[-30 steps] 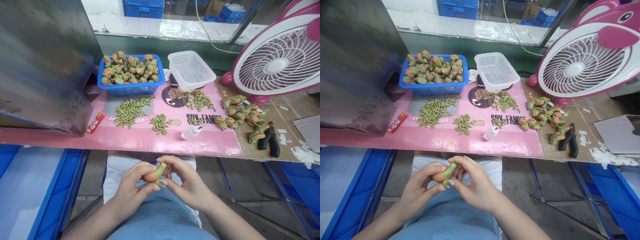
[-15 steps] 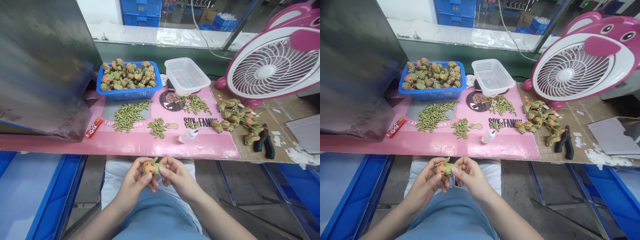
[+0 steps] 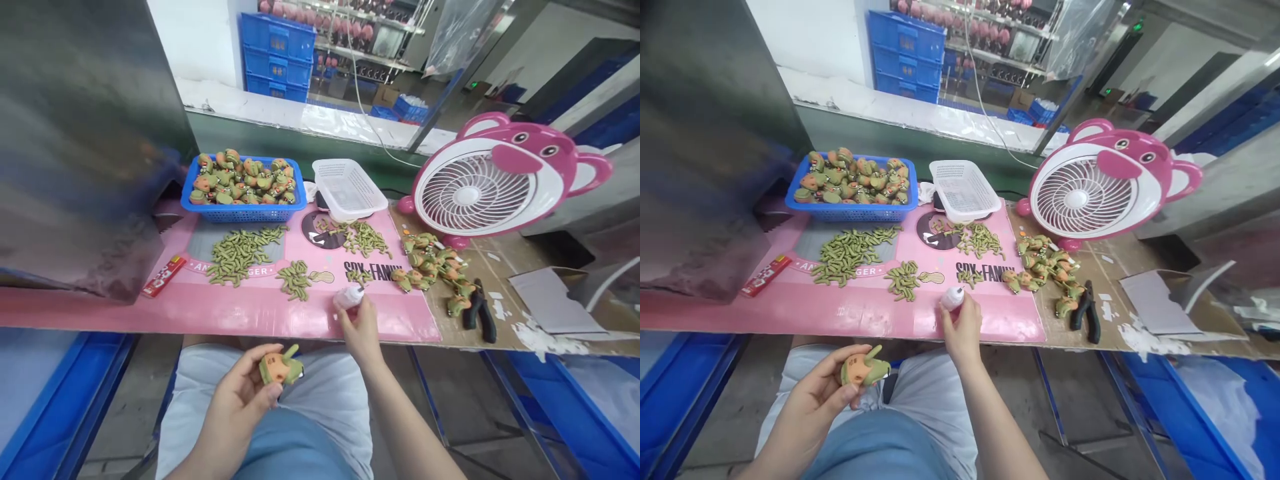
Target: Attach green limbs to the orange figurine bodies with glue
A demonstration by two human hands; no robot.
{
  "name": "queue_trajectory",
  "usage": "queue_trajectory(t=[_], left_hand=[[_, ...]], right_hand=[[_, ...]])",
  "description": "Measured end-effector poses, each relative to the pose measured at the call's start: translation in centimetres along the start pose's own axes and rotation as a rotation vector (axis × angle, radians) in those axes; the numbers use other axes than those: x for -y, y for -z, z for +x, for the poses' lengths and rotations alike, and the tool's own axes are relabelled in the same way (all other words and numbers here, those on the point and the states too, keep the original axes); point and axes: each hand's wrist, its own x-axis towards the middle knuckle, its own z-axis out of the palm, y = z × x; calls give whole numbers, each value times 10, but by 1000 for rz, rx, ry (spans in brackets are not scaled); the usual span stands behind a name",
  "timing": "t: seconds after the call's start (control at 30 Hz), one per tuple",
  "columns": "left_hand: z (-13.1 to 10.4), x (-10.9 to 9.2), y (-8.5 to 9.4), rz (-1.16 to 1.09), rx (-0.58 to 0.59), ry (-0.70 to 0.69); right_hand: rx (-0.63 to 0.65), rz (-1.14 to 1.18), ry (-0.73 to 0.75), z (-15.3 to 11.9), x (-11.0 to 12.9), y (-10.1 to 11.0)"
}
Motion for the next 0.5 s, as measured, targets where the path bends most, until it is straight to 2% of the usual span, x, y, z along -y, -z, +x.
queue_trajectory(t=[0.1,0.27,0.33,0.43,0.5], left_hand=[[-4,-4,-1,-40,-10,-18],[-10,-7,8,-72,-34,-43],[-11,-5,12,-70,-50,-45],[-12,-5,13,-71,-44,-39],[-13,-6,13,-69,-25,-35]], right_hand=[[90,24,18,-13,9,0],[316,231,96,-54,37,19],[316,289,130,-63,49,27],[226,289,205,-69,61,36],[201,311,202,-73,65,39]])
